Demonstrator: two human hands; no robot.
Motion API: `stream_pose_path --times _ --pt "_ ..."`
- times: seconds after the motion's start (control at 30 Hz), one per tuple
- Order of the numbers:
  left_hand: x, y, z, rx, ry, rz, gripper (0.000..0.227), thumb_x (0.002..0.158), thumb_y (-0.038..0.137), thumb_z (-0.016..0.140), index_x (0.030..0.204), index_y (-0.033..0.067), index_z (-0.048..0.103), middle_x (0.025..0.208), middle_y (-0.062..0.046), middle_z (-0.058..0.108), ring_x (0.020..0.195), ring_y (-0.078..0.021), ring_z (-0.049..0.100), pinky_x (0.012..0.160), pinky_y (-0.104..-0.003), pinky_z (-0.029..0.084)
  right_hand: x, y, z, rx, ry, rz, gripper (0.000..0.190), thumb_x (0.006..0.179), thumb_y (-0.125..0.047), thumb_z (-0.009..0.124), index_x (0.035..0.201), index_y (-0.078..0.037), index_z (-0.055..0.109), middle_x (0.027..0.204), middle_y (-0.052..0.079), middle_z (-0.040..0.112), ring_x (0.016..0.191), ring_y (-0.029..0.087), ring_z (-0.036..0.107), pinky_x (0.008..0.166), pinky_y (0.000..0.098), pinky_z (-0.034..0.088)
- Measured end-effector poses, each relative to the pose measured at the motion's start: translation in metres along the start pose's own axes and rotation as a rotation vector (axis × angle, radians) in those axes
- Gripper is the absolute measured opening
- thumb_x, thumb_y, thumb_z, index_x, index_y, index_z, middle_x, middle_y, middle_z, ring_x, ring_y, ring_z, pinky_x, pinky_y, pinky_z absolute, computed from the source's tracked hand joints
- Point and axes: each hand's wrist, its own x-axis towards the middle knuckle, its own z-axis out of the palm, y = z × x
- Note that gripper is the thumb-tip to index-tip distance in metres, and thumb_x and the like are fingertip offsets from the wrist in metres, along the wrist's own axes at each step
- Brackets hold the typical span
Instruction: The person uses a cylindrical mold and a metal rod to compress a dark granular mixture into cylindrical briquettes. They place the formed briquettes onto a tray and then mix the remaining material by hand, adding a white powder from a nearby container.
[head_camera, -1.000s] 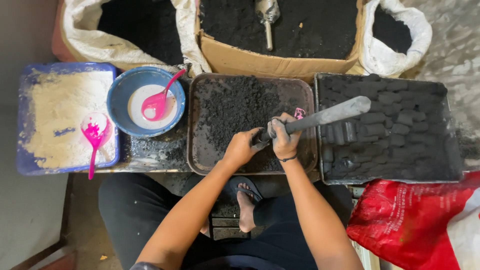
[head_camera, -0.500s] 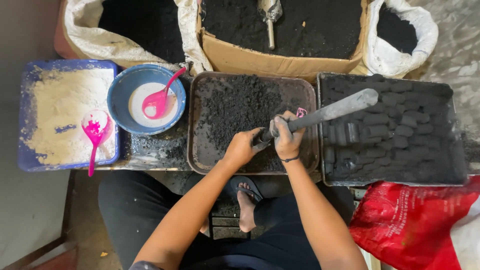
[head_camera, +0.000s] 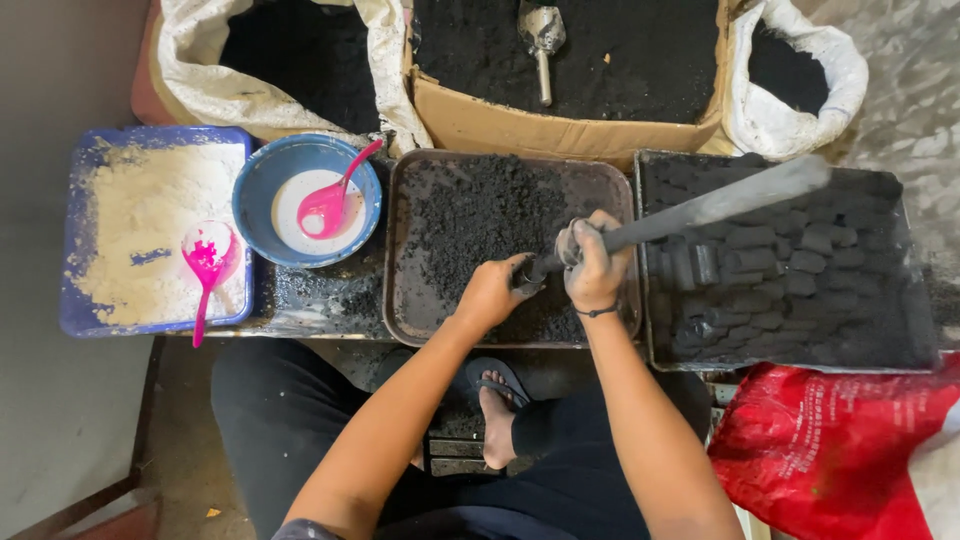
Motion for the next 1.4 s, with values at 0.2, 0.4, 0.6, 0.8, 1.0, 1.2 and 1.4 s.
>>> stream_pose_path --times 0.2,0.4,0.6,0.8,1.0,1.2,1.4 --pt "0.002 0.004 -0.002 -0.032 -0.003 0.001 0.04 0.072 0.019 0.063 0.109 0.0066 0.058 0.089 -0.017 0.065 0.087 -0.0366 0.061 0.076 -0.046 0.05 -0.012 0.02 -0.001 0.073 0.033 0.039 0.032 0.076 0.001 0.047 0.05 -0.011 0.031 0.034 0.002 0.026 0.025 0.009 0.031 0.028 0.0194 0.024" --pt "0.007 -0.01 0.007 0.036 -0.022 -0.014 0.039 0.071 0.018 0.064 0.109 0.0081 0.059 0.089 -0.015 0.066 0.086 -0.0342 0.062 0.074 -0.044 0.051 -0.016 0.025 -0.002 0.032 0.03 0.068 0.032 0.076 -0.002 0.047 0.05 -0.012 0.031 0.035 0.001 0.027 0.026 0.008 0.03 0.03 0.0188 0.023" --pt "0.007 -0.01 0.008 0.052 -0.024 -0.035 0.039 0.071 0.017 0.065 0.108 0.0089 0.06 0.089 -0.013 0.066 0.084 -0.0313 0.063 0.072 -0.04 0.052 -0.023 0.026 0.008 -0.087 -0.054 0.103 0.03 0.075 -0.002 0.05 0.051 -0.009 0.033 0.037 0.003 0.032 0.031 0.007 0.034 0.031 0.0195 0.023" --pt "0.003 0.01 -0.011 0.049 -0.043 -0.01 0.04 0.072 0.016 0.065 0.11 0.0043 0.059 0.091 -0.017 0.066 0.085 -0.0343 0.062 0.073 -0.043 0.051 -0.019 0.03 0.007 -0.032 -0.044 0.103 0.031 0.075 -0.001 0.05 0.051 -0.01 0.032 0.036 0.003 0.03 0.03 0.008 0.032 0.031 0.019 0.024" --pt "0.003 -0.005 -0.002 0.041 -0.051 0.003 0.042 0.071 0.017 0.066 0.11 0.0025 0.059 0.094 -0.017 0.065 0.087 -0.036 0.061 0.075 -0.045 0.05 -0.018 0.031 0.004 0.048 -0.034 0.132 0.03 0.077 -0.003 0.049 0.055 -0.011 0.031 0.038 0.001 0.026 0.03 0.008 0.031 0.032 0.0191 0.024" --pt "0.01 -0.019 0.01 0.033 -0.042 0.014 0.043 0.07 0.021 0.065 0.111 0.0077 0.058 0.091 -0.015 0.066 0.088 -0.0345 0.061 0.076 -0.045 0.05 -0.011 0.021 0.004 0.061 0.099 0.073 0.028 0.075 -0.002 0.049 0.053 -0.009 0.034 0.038 0.003 0.025 0.028 0.01 0.03 0.03 0.0214 0.024" --pt "0.001 0.013 -0.013 -0.011 -0.061 -0.013 0.04 0.074 0.018 0.063 0.11 0.0033 0.058 0.09 -0.018 0.065 0.086 -0.0373 0.061 0.074 -0.046 0.05 0.002 0.001 -0.009 0.015 0.145 0.051 0.032 0.078 -0.003 0.045 0.051 -0.012 0.03 0.035 0.002 0.025 0.026 0.009 0.028 0.029 0.0192 0.025"
